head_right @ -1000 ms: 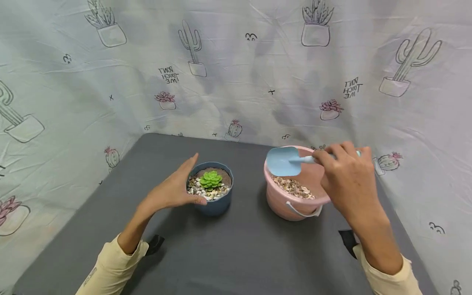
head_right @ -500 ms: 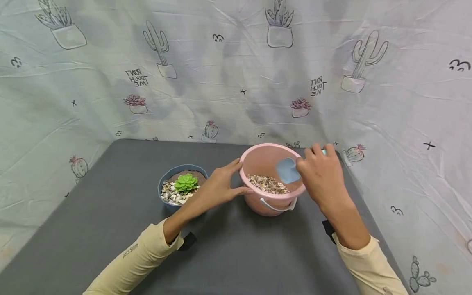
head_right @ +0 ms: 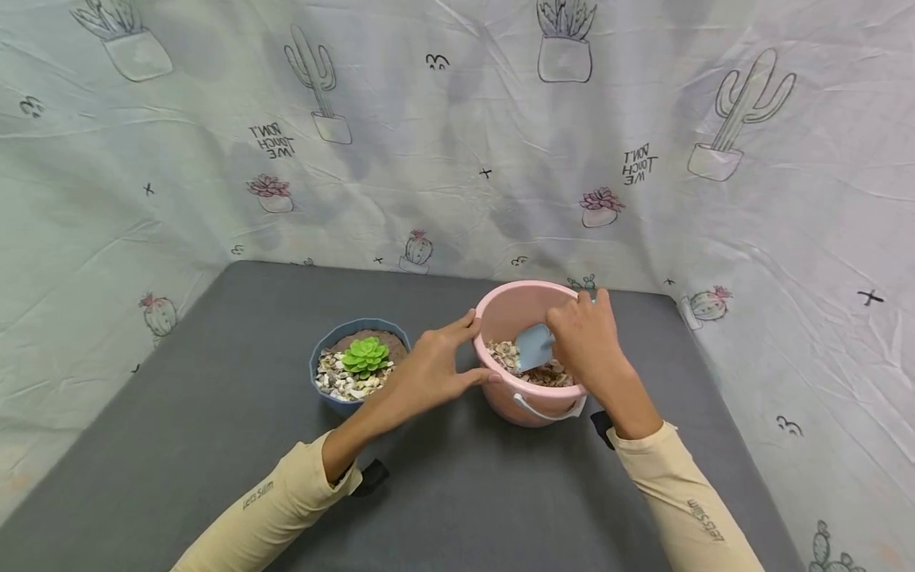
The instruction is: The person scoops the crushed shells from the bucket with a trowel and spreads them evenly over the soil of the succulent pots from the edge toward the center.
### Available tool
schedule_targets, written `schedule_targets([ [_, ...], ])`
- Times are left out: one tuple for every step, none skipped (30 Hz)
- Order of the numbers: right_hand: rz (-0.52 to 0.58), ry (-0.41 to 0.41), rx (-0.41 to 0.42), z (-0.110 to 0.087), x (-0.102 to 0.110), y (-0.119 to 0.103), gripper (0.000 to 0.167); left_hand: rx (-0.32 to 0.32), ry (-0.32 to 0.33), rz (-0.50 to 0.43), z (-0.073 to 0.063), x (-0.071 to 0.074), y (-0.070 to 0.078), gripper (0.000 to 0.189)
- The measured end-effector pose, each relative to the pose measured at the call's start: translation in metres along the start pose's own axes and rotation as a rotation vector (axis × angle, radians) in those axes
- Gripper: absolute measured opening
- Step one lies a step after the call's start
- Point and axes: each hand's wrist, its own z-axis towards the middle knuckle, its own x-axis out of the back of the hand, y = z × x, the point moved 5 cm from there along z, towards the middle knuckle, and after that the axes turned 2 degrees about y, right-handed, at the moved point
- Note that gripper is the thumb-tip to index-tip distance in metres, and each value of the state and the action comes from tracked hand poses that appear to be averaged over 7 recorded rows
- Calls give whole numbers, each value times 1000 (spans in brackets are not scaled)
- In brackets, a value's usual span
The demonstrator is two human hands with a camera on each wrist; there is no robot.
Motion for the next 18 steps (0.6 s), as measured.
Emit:
schedule_targets([
  [37,-13,-22,1,0,0,39,3,3,-1,-1,0,0,82],
  [80,-26,-45,2,1,1,44,4,7,-4,-2,1,0,82],
  [122,-38,-68,2,3,1,48,4,10,-3,-2,1,0,82],
  [157,-41,-85,2,4,2,48,5,11,-6,-3,1,-1,81],
  [187,-41,-101,2,7,4,46,4,11,-7,-3,2,-1,81],
  [217,-34,-113,1,10,5,42,2,13,-10,-3,2,-1,81],
  [239,-26,-124,1,13,7,36,0,16,-10,-3,2,-2,81],
  [259,-19,-132,0,17,9,29,-3,19,-6,-3,3,-2,80],
  [273,-11,-138,-1,20,10,21,-4,21,-4,-2,3,-2,80],
  [284,2,-139,-2,22,12,14,-5,23,-6,-2,3,-2,80],
  [296,10,-142,-4,25,14,9,-6,26,0,-1,4,-2,80],
  [311,20,-144,-5,28,15,6,-9,31,6,-1,4,-2,80],
  [324,29,-148,-7,30,16,6,-10,29,9,0,4,-2,79],
  [335,40,-152,-9,32,18,5,-11,27,13,0,3,-2,79],
  [338,55,-154,-11,34,20,5,-11,25,12,1,2,-2,79],
  [339,74,-156,-14,36,21,4,-11,23,13,1,1,-2,79],
  [342,91,-160,-16,38,23,4,-10,22,14,2,1,-2,79],
  [345,109,-162,-19,40,25,4,-7,22,13,2,0,-2,79],
])
